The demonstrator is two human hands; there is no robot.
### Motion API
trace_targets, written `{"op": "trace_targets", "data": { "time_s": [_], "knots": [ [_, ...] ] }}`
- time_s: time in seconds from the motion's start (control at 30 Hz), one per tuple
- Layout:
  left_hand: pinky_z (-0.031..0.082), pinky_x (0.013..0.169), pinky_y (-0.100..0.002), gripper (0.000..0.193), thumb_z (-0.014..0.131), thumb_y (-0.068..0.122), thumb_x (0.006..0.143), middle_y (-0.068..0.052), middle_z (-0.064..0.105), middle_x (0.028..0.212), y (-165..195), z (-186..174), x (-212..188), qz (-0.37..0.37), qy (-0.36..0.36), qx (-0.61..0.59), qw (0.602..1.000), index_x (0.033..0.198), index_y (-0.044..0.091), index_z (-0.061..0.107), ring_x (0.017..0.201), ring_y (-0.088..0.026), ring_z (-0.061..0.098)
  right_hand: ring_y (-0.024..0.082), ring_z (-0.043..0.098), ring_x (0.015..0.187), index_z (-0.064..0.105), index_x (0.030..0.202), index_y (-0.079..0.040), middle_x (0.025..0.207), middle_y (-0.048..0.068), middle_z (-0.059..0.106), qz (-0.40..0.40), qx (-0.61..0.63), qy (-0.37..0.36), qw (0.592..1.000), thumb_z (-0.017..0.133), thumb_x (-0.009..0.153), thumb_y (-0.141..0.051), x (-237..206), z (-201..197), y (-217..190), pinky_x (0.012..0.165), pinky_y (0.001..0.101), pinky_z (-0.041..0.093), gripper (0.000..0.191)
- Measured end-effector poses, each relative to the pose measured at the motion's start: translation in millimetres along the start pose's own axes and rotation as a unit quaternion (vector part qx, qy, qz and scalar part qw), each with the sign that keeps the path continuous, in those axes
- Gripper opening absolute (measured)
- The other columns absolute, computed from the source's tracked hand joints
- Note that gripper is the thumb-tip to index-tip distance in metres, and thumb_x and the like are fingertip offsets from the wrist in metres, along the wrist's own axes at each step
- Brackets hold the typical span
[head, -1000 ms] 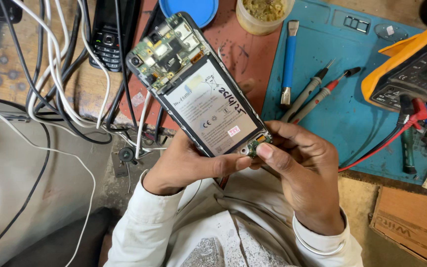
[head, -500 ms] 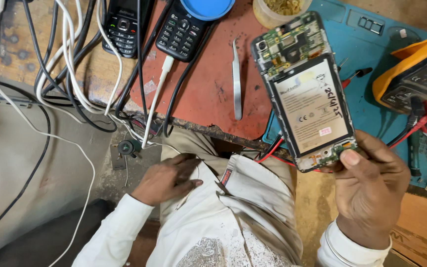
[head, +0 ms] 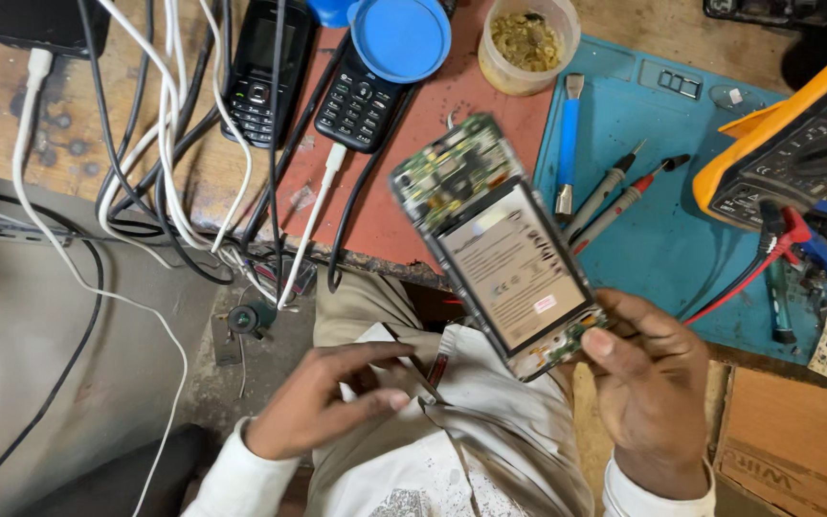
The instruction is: The person uses a hot air gun and tweezers to remove a small component from a circuit board, then places the board into a phone chassis and connects a charging cable. The person then wipes the phone with a cloth.
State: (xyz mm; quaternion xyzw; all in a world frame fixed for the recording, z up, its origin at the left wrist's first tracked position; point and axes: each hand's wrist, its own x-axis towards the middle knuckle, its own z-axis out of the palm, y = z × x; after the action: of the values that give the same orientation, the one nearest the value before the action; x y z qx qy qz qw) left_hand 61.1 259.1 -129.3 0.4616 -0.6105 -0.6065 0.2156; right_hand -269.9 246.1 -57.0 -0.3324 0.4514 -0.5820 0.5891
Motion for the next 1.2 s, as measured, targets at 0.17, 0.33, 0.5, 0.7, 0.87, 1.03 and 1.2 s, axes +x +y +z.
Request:
{"op": "trace_targets", "data": {
  "time_s": [0.17,0.33,0.5,0.7,0.87,1.03,1.2],
  "knots": [
    [0.057,0.094,-0.034,0.063,0.077,0.014,0.093,-0.01,0.067,0.127,81,41,18,0.163,0.113,-0.389,0.9,0.144,0.002,0.042,0.112,-0.019,0.068,0.021,0.071,0.091,0.063,0.125,0.017,0.105,0.02,0.074,0.093,-0.048,-0.038,0.994,0.069,0.09,-0.002,-18,29,20,0.083,0.036,0.06,0.04],
    [0.058,0.095,-0.038,0.045,0.071,0.001,0.092,-0.017,0.073,0.118,85,36,16,0.105,0.19,-0.388,0.896,0.133,-0.006,0.054,0.106,-0.023,0.072,0.022,0.071,0.106,0.058,0.135,0.011,0.117,0.02,0.074,0.041,-0.11,-0.144,0.983,0.06,0.103,-0.031,-24,39,27,0.096,0.0358,0.056,0.054],
    [0.057,0.095,-0.04,0.046,0.072,-0.001,0.09,-0.018,0.073,0.118,63,22,-1,0.112,0.219,-0.374,0.894,0.132,-0.007,0.055,0.105,-0.025,0.071,0.034,0.064,0.123,0.04,0.15,0.008,0.137,0.025,0.065,0.003,-0.334,-0.314,0.889,0.063,0.1,-0.034,-10,36,59,0.104,0.0425,0.051,0.069],
    [0.057,0.097,-0.043,0.045,0.071,-0.004,0.09,-0.021,0.072,0.119,53,24,-1,0.128,0.21,-0.398,0.884,0.131,-0.01,0.056,0.106,-0.028,0.072,0.043,0.059,0.127,0.044,0.141,0.004,0.134,0.028,0.06,-0.137,-0.713,-0.219,0.652,0.064,0.096,-0.041,34,-1,125,0.107,0.0513,0.046,0.066],
    [0.059,0.095,-0.047,0.047,0.071,-0.005,0.088,-0.024,0.072,0.119,50,25,-1,0.124,0.197,-0.422,0.876,0.132,-0.01,0.054,0.106,-0.031,0.073,0.03,0.057,0.125,0.058,0.135,-0.018,0.134,0.008,0.059,-0.166,-0.75,-0.141,0.625,0.069,0.099,-0.038,58,-75,136,0.106,0.0465,0.047,0.043],
    [0.059,0.094,-0.046,0.047,0.071,-0.005,0.088,-0.024,0.072,0.118,49,25,3,0.116,0.186,-0.421,0.88,0.132,-0.01,0.055,0.104,-0.032,0.073,0.032,0.056,0.128,0.053,0.138,-0.016,0.139,0.015,0.06,-0.231,-0.698,-0.178,0.654,0.07,0.089,-0.028,52,-113,98,0.104,0.0443,0.046,0.053],
    [0.059,0.093,-0.043,0.047,0.072,-0.003,0.088,-0.021,0.073,0.116,58,22,20,0.114,0.191,-0.39,0.894,0.131,-0.009,0.055,0.103,-0.028,0.073,0.033,0.063,0.115,0.044,0.154,-0.012,0.129,0.018,0.062,0.239,-0.67,-0.372,0.597,0.06,0.096,-0.033,4,-53,26,0.099,0.0398,0.049,0.064]
  ]
}}
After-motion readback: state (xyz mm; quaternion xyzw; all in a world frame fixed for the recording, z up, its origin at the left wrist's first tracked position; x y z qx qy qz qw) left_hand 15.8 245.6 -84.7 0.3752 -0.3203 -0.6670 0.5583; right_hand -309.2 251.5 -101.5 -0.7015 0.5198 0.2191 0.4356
